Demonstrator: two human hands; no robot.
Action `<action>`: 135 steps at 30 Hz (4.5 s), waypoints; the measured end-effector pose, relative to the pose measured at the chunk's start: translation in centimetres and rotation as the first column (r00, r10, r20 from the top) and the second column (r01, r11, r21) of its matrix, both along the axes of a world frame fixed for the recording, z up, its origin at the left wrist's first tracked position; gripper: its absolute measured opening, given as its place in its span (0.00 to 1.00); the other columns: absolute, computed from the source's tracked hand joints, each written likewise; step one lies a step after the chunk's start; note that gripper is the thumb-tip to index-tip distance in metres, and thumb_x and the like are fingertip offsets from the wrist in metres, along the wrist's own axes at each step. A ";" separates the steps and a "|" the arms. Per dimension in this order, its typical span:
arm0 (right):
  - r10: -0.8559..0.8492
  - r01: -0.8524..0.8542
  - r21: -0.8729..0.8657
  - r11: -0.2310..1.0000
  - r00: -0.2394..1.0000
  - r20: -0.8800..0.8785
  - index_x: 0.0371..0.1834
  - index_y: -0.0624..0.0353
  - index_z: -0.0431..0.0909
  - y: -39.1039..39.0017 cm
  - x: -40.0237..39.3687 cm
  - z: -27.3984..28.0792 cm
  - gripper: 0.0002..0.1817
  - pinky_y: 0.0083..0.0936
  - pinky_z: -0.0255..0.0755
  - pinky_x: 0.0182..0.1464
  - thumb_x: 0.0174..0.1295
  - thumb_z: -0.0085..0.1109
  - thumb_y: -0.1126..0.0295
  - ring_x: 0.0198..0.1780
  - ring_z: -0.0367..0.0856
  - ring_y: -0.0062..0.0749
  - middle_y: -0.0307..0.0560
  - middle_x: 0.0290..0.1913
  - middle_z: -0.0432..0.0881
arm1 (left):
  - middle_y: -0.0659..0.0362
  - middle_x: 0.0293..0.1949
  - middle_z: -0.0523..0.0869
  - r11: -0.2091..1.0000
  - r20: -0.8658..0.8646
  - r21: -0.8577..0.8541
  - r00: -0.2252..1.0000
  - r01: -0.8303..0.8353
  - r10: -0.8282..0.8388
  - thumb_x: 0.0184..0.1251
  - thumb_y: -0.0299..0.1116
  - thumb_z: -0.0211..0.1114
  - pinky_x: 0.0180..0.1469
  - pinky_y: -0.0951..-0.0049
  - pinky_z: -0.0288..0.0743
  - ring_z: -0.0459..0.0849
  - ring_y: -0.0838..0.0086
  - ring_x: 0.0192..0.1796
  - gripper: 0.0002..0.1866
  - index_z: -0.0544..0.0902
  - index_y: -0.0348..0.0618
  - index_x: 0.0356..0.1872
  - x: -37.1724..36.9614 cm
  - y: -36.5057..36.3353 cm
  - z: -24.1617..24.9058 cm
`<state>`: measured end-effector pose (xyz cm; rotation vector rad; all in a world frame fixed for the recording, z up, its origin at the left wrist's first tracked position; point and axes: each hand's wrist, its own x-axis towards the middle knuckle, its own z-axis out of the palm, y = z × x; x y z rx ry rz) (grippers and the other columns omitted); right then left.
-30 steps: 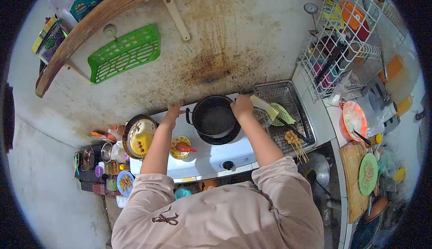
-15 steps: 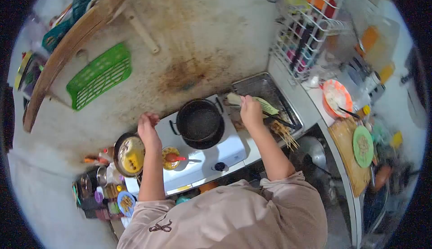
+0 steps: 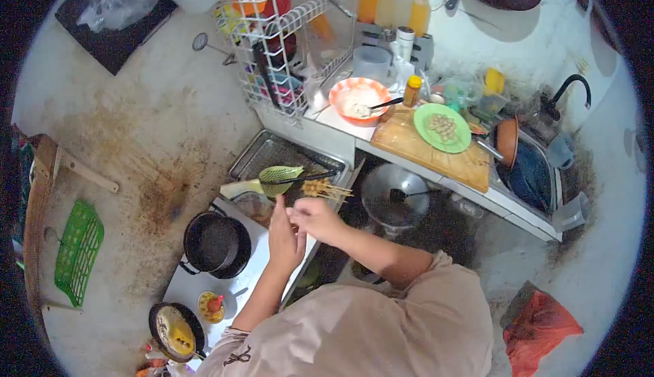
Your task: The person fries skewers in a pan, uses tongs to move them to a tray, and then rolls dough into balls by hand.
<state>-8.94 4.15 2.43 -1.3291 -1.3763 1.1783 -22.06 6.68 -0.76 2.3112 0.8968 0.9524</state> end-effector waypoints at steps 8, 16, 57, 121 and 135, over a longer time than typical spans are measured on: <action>-0.482 0.659 0.063 0.749 0.608 -0.631 0.32 0.62 0.66 -6.7 19.5 0.9 0.08 0.26 0.71 0.22 0.63 0.38 0.70 0.16 0.64 0.24 0.39 0.15 0.63 | 0.60 0.14 0.69 0.917 0.217 -0.392 0.961 -0.076 0.172 0.65 0.36 0.46 0.20 0.71 0.62 0.69 0.71 0.17 0.15 0.70 0.40 0.21 4.5 -2.6 -6.4; -0.645 0.601 0.454 0.658 0.137 0.752 0.38 0.61 0.69 -13.3 35.2 -0.2 0.12 0.40 0.61 0.46 0.49 0.52 0.71 0.46 0.65 0.46 0.53 0.41 0.67 | 0.62 0.27 0.63 0.866 0.528 -0.484 0.831 0.124 0.176 0.44 0.12 0.42 0.34 0.79 0.61 0.63 0.76 0.31 0.12 0.60 0.45 0.24 13.8 -9.7 -8.0; 0.746 -0.833 -0.112 0.542 0.416 0.520 0.29 0.63 0.76 -22.8 -39.5 -24.8 0.15 0.40 0.67 0.43 0.55 0.46 0.62 0.39 0.74 0.53 0.61 0.33 0.76 | 0.63 0.29 0.74 0.127 0.322 -0.892 -0.412 -0.434 0.852 0.55 0.20 0.48 0.32 0.82 0.65 0.71 0.81 0.28 0.06 0.71 0.44 0.31 -23.3 -51.8 -7.9; 0.322 -0.386 -0.210 0.898 0.252 0.913 0.32 0.67 0.71 -21.8 -57.0 -25.0 0.07 0.40 0.71 0.42 0.49 0.48 0.78 0.40 0.76 0.52 0.64 0.34 0.77 | 0.65 0.30 0.74 0.326 0.328 -0.944 0.234 0.049 0.915 0.62 0.29 0.49 0.34 0.83 0.63 0.69 0.83 0.30 0.03 0.72 0.45 0.34 -58.4 -53.7 -18.2; 0.178 -0.150 -0.116 0.982 0.523 0.834 0.30 0.68 0.74 -21.6 -56.6 -27.2 0.11 0.41 0.68 0.44 0.51 0.51 0.70 0.38 0.75 0.55 0.66 0.33 0.76 | 0.66 0.33 0.74 0.367 0.375 -0.927 0.256 0.080 0.891 0.62 0.27 0.50 0.32 0.86 0.63 0.68 0.85 0.29 0.04 0.72 0.44 0.36 -59.0 -53.6 -19.2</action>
